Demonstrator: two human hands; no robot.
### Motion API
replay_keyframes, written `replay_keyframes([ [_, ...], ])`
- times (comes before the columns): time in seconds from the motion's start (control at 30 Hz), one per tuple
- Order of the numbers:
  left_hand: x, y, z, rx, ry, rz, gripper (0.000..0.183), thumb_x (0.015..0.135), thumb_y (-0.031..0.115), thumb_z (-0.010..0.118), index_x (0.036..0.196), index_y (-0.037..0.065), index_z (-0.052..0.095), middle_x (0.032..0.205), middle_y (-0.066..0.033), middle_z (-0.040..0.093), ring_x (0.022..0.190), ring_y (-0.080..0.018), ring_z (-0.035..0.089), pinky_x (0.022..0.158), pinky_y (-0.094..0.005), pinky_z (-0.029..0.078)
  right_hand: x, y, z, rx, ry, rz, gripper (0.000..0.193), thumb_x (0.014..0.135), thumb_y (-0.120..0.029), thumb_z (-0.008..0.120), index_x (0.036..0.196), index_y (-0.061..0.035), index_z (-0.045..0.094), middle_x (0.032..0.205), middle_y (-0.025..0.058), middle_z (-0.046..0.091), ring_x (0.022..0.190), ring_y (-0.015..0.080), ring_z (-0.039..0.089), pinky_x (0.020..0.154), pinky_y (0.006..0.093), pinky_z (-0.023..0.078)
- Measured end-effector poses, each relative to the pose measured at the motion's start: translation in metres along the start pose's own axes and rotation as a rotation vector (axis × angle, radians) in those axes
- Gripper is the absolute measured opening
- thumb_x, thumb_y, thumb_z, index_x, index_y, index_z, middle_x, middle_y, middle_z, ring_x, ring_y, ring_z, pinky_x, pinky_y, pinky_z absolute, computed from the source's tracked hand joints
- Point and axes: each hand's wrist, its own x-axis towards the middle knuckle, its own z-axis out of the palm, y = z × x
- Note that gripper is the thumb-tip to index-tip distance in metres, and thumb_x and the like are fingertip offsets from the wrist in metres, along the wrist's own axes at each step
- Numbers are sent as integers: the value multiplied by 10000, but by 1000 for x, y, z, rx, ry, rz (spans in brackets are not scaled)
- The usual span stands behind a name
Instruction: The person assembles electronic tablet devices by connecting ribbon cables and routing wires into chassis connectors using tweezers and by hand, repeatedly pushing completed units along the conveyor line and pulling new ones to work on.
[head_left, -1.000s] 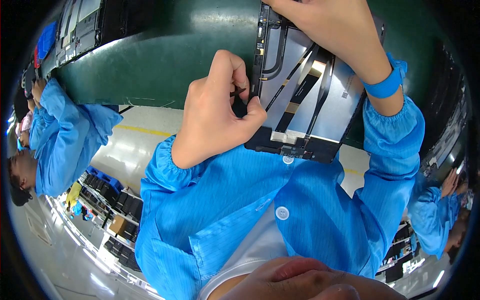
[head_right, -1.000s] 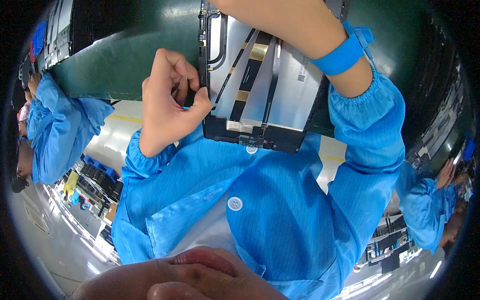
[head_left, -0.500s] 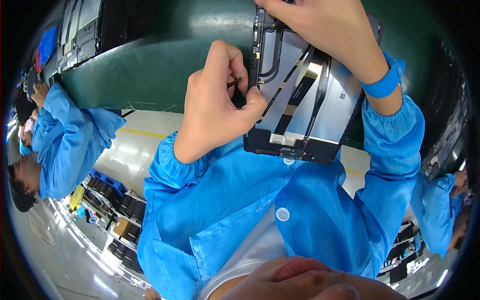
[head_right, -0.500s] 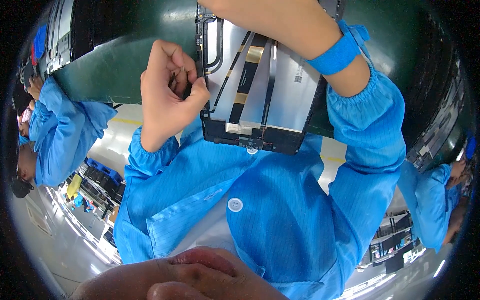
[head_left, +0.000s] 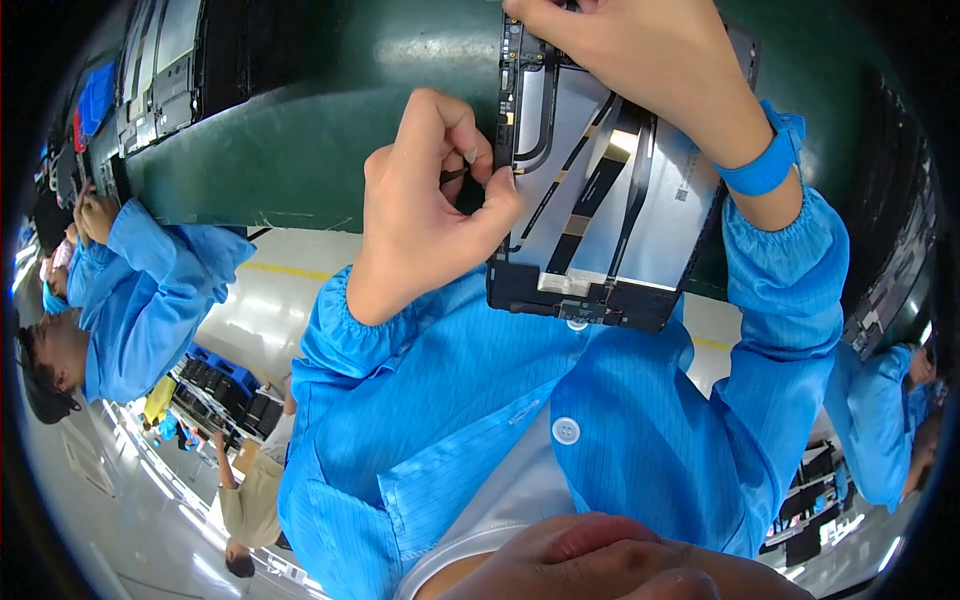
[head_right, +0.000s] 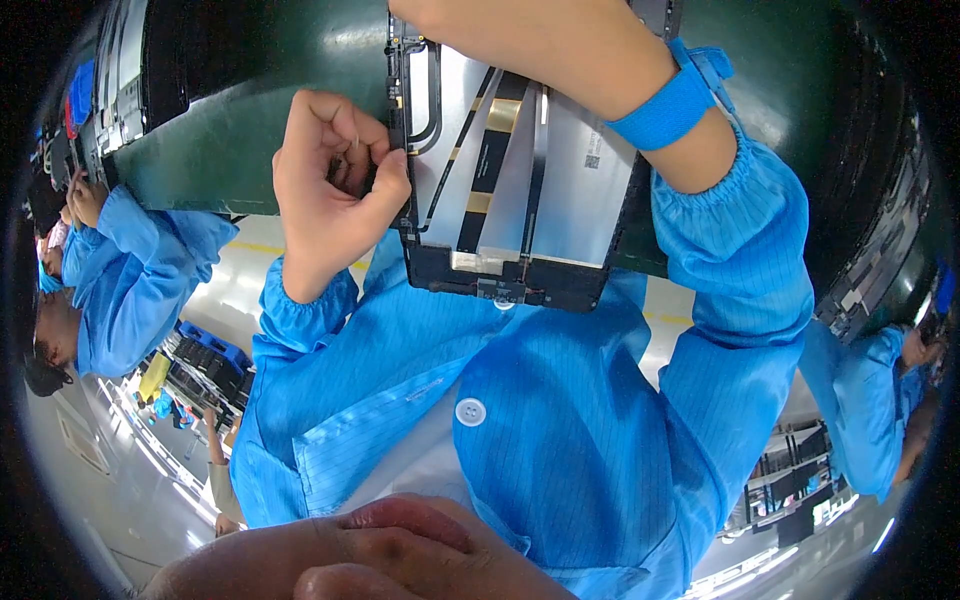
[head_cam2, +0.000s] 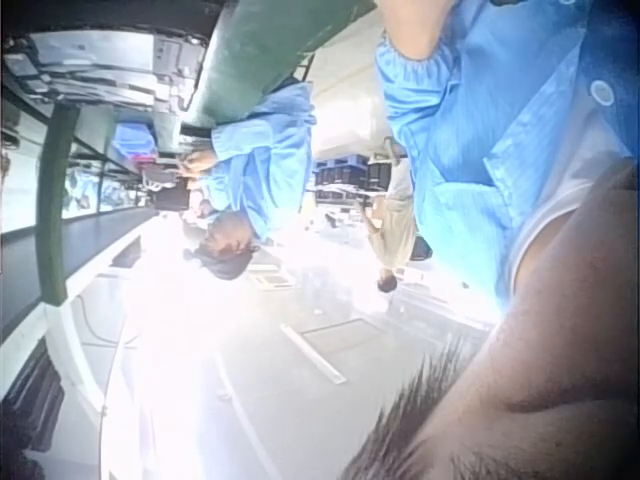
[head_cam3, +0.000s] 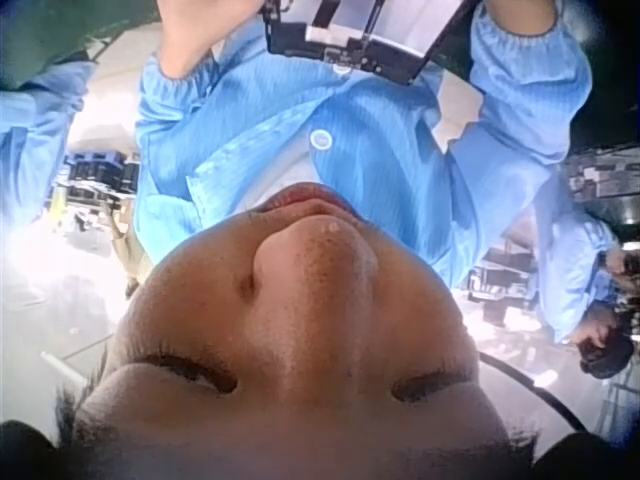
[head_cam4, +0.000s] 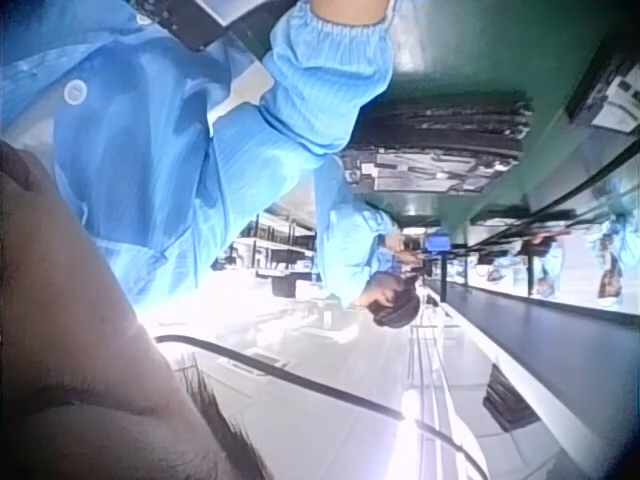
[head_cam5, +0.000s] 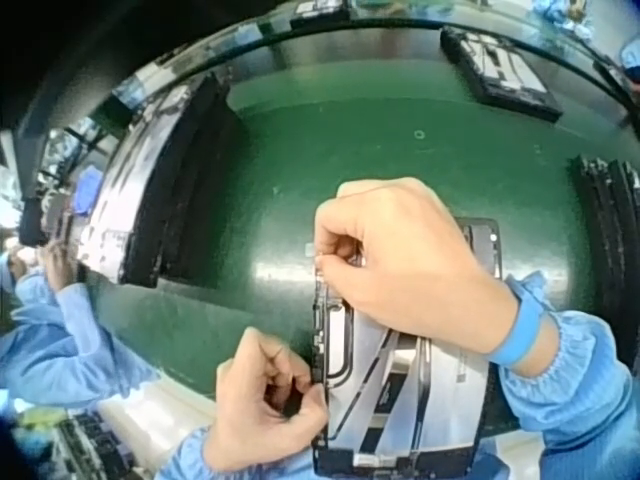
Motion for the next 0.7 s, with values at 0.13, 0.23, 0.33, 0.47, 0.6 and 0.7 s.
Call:
replay_keyframes([
  [0.13,1,0,-1,10,-6,13,317,712,-2,717,913,37,474,667,-23,529,524,-65,419,481,-215,363,2,-1,1,4,-1,2,90,730,-41,662,683,26,624,693,159,605,654,309,612,611,407,473],
  [0.23,2,0,-1,16,-3,9,315,709,1,715,911,38,477,662,-23,525,521,-66,421,479,-217,367,2,0,2,-20,7,-13,90,731,-38,663,681,25,623,691,158,606,654,307,612,610,408,473],
  [0.33,4,4,-1,26,-1,-11,314,699,-4,707,898,41,469,650,-19,518,516,-63,415,477,-218,364,2,0,2,-23,5,-15,95,731,-41,666,678,25,622,690,159,605,652,306,611,610,409,472],
  [0.47,12,7,-5,-69,-61,-141,322,683,-20,690,857,56,431,619,-7,492,519,-41,389,476,-212,341,2,0,2,-11,5,-12,94,730,-41,667,681,27,624,689,160,603,650,309,610,610,409,471],
  [0.6,16,4,-8,-123,-93,-177,338,677,-27,686,841,67,405,604,1,461,531,-24,374,478,-206,324,3,0,2,-12,-4,-1,92,728,-44,668,687,28,628,689,163,601,653,316,612,613,414,472],
  [0.7,18,3,-9,-175,-121,-217,338,672,-34,677,830,67,395,596,5,428,537,-21,370,478,-208,319,2,-1,2,-15,-2,-1,94,730,-50,667,689,26,630,691,163,601,660,322,614,617,418,472],
])
